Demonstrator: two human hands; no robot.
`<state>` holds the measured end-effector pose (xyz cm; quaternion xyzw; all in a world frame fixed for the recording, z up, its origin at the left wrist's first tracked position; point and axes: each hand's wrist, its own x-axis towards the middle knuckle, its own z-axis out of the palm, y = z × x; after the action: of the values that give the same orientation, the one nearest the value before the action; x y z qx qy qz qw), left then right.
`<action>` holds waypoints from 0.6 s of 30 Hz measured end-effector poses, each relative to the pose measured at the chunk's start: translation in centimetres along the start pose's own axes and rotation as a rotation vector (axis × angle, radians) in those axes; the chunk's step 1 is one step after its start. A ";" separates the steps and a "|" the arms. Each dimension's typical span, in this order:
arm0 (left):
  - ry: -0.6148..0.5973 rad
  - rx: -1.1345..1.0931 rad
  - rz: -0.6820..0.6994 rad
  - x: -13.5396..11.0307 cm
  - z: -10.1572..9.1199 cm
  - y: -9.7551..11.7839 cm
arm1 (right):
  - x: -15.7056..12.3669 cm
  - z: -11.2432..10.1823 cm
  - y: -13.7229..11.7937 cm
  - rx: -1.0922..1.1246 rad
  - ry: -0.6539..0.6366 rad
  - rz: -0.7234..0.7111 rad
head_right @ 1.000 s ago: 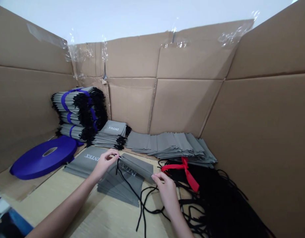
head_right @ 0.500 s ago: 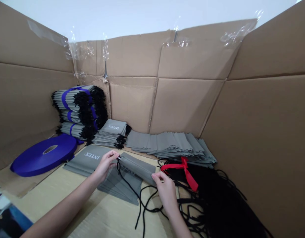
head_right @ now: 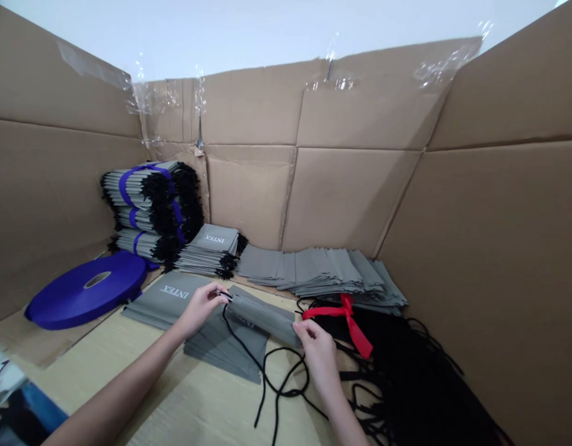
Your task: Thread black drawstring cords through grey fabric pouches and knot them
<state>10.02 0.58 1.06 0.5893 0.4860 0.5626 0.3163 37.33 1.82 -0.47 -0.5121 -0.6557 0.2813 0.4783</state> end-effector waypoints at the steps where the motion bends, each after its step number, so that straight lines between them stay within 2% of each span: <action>1: -0.012 0.030 0.023 -0.1 -0.1 0.3 | 0.0 -0.1 -0.1 -0.007 0.009 0.002; 4: -0.049 0.185 0.135 -0.6 -0.5 1.0 | 0.1 -0.4 -0.4 -0.032 0.030 0.013; 7: -0.069 0.477 0.241 -0.8 -0.8 1.3 | 0.2 -0.8 -0.6 -0.049 0.035 0.019; 10: -0.032 0.724 0.210 -0.8 -1.1 1.2 | 0.4 -1.3 -0.5 -0.058 0.047 0.029; 12: -0.017 0.778 0.196 -0.8 -1.2 1.0 | 0.6 -1.6 -0.2 -0.053 0.055 0.038; 15: -0.044 0.586 0.183 -0.7 -1.0 0.7 | 0.9 -1.8 0.3 -0.027 0.047 0.049; 18: -0.080 0.167 0.040 -0.5 -0.4 0.2 | 1.1 -1.6 0.7 0.002 0.041 0.063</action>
<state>9.75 -0.02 1.12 0.6453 0.5064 0.5021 0.2738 39.07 2.85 -0.06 -0.5378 -0.6290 0.2864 0.4828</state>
